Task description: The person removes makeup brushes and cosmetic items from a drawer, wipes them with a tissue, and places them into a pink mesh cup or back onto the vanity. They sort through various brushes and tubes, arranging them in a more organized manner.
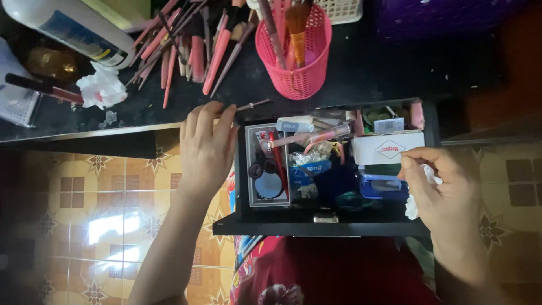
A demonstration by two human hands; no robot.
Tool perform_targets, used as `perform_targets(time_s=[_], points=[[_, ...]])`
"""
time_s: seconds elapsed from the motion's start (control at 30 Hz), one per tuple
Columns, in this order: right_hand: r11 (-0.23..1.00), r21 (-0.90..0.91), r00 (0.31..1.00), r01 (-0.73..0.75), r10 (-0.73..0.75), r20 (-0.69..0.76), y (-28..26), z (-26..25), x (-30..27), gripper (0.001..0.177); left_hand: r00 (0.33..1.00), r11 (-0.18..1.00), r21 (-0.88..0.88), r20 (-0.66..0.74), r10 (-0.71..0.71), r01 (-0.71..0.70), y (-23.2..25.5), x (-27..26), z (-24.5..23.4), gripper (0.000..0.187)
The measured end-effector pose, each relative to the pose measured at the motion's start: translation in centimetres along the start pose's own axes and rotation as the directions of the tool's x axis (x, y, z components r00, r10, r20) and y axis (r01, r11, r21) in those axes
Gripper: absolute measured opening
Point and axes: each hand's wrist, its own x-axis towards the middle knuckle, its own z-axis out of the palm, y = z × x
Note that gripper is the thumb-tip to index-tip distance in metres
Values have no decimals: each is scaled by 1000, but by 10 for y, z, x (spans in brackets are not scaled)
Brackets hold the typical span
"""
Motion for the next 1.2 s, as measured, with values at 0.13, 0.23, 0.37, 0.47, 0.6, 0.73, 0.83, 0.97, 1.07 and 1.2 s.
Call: perform_targets(time_s=[0.13, 0.23, 0.37, 0.47, 0.6, 0.73, 0.83, 0.97, 1.07, 1.2], points=[[992, -36, 992, -125, 125, 22, -14, -2, 0, 10, 998, 996, -88, -46, 30, -34, -14, -4, 13, 24], [992, -22, 992, -125, 125, 0, -4, 0, 0, 12, 996, 981, -185, -73, 42, -55, -18, -6, 17, 22], [988, -24, 988, -152, 152, -7, 2, 1, -1, 12, 981, 926, -379, -177, -80, 7, -14, 7, 16, 10], [977, -128, 985, -171, 173, -2, -2, -1, 1, 11, 966, 881, -437, -84, -244, 184, -19, 8, 22, 10], [987, 48, 988, -151, 150, 38, 4, -2, 1, 13, 961, 892, -405, -97, -260, 200, -27, 22, 38, 8], [990, 56, 990, -130, 126, 63, 6, -2, 0, 13, 963, 943, -288, -161, -216, 164, -26, 46, 49, 10], [990, 18, 988, -143, 142, 63, 0, -5, 1, 15, 956, 975, -206, -264, -132, 77, -1, 56, 32, 14], [974, 44, 972, -221, 217, 86, 1, -6, 4, 15, 948, 954, -87, -173, 269, -287, 31, 38, 40, 26], [987, 1, 981, -163, 162, 111, 2, -7, 5, 15, 869, 555, -723, -128, 477, -411, 75, 57, 20, 18], [977, 7, 964, -215, 211, 164, -6, -13, 6, 17, 716, 685, -465, 143, 683, -561, 110, 35, 67, 12]])
